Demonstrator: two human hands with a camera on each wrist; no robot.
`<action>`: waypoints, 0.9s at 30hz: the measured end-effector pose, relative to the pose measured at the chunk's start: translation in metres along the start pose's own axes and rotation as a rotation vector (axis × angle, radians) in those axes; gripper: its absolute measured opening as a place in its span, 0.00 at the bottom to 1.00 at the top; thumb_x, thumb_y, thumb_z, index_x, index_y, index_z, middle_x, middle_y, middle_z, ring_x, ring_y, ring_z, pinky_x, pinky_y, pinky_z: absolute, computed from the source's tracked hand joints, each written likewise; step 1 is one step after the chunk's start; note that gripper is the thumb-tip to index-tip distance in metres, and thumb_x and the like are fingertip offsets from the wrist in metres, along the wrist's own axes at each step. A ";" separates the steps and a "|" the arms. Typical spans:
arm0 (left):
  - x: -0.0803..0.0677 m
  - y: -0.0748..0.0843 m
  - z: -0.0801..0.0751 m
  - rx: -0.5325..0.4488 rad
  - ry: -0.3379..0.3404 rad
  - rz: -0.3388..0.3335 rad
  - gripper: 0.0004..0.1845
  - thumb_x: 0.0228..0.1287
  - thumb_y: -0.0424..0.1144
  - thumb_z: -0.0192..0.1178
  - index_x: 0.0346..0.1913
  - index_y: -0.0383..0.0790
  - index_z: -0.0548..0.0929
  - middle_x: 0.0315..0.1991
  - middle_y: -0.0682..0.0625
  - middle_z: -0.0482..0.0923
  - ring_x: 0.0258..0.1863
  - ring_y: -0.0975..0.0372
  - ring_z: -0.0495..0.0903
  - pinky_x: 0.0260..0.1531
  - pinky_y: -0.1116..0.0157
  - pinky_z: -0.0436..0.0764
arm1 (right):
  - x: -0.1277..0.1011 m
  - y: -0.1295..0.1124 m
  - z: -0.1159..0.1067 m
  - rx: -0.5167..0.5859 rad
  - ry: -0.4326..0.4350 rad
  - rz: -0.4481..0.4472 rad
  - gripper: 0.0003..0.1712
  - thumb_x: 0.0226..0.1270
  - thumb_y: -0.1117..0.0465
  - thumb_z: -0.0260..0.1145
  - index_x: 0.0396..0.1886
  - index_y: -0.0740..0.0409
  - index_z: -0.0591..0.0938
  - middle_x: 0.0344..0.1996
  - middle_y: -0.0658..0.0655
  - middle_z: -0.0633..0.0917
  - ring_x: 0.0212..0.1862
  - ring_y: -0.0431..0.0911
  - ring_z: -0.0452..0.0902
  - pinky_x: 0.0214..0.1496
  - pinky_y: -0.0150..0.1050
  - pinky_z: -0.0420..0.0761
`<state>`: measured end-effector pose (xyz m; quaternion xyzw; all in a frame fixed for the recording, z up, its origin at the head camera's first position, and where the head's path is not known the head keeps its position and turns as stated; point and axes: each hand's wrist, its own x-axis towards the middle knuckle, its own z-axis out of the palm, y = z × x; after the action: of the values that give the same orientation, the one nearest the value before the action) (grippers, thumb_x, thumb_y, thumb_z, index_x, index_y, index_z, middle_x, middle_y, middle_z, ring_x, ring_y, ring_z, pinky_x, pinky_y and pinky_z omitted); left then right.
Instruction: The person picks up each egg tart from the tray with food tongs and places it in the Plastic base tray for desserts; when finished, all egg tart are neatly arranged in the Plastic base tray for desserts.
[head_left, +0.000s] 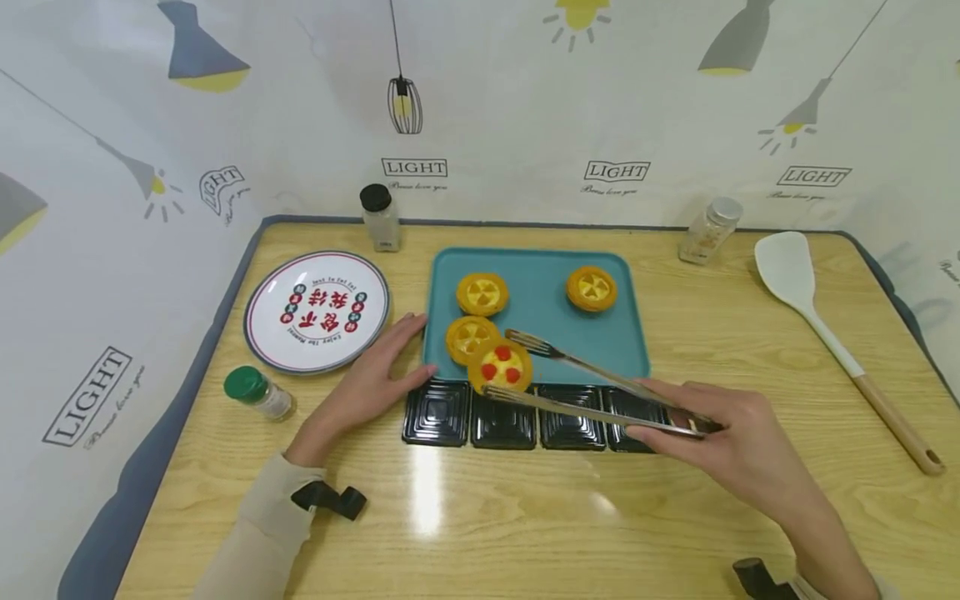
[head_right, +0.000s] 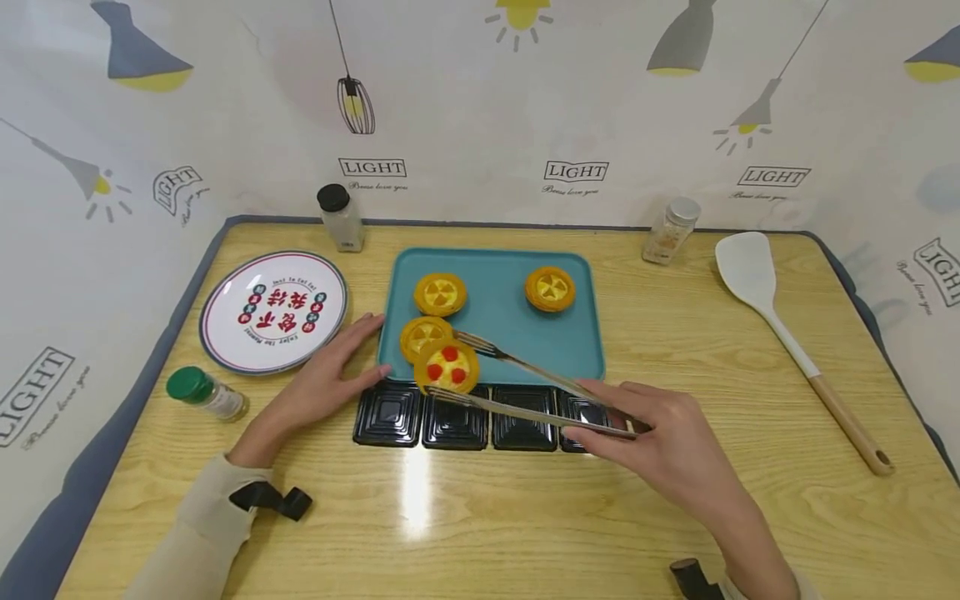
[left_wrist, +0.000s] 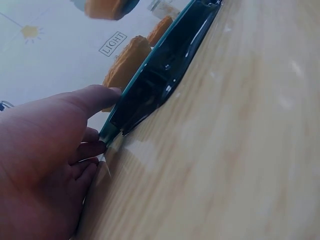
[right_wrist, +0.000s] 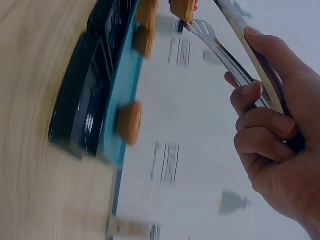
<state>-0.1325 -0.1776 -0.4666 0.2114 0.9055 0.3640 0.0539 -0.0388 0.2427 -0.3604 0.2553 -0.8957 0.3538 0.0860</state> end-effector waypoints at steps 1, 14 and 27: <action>0.000 0.000 0.000 0.000 0.003 0.006 0.40 0.69 0.59 0.56 0.78 0.50 0.55 0.77 0.47 0.49 0.75 0.54 0.47 0.71 0.47 0.51 | 0.004 -0.003 0.006 0.012 -0.016 -0.017 0.29 0.48 0.62 0.81 0.54 0.48 0.86 0.22 0.38 0.77 0.21 0.33 0.65 0.20 0.25 0.65; 0.001 -0.004 0.001 -0.005 0.018 0.044 0.32 0.76 0.51 0.49 0.77 0.47 0.56 0.76 0.46 0.52 0.75 0.55 0.48 0.71 0.49 0.51 | 0.029 -0.014 0.057 0.037 -0.105 -0.133 0.24 0.54 0.51 0.78 0.52 0.50 0.87 0.20 0.37 0.72 0.21 0.31 0.65 0.20 0.21 0.66; 0.001 -0.005 0.001 -0.016 0.017 0.036 0.32 0.76 0.52 0.49 0.77 0.48 0.56 0.77 0.48 0.52 0.75 0.55 0.48 0.71 0.48 0.51 | 0.029 -0.009 0.062 0.016 -0.109 -0.154 0.24 0.54 0.50 0.78 0.51 0.50 0.87 0.21 0.37 0.72 0.23 0.31 0.66 0.21 0.21 0.66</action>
<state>-0.1346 -0.1797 -0.4708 0.2244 0.8990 0.3739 0.0414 -0.0575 0.1833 -0.3913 0.3428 -0.8740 0.3387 0.0621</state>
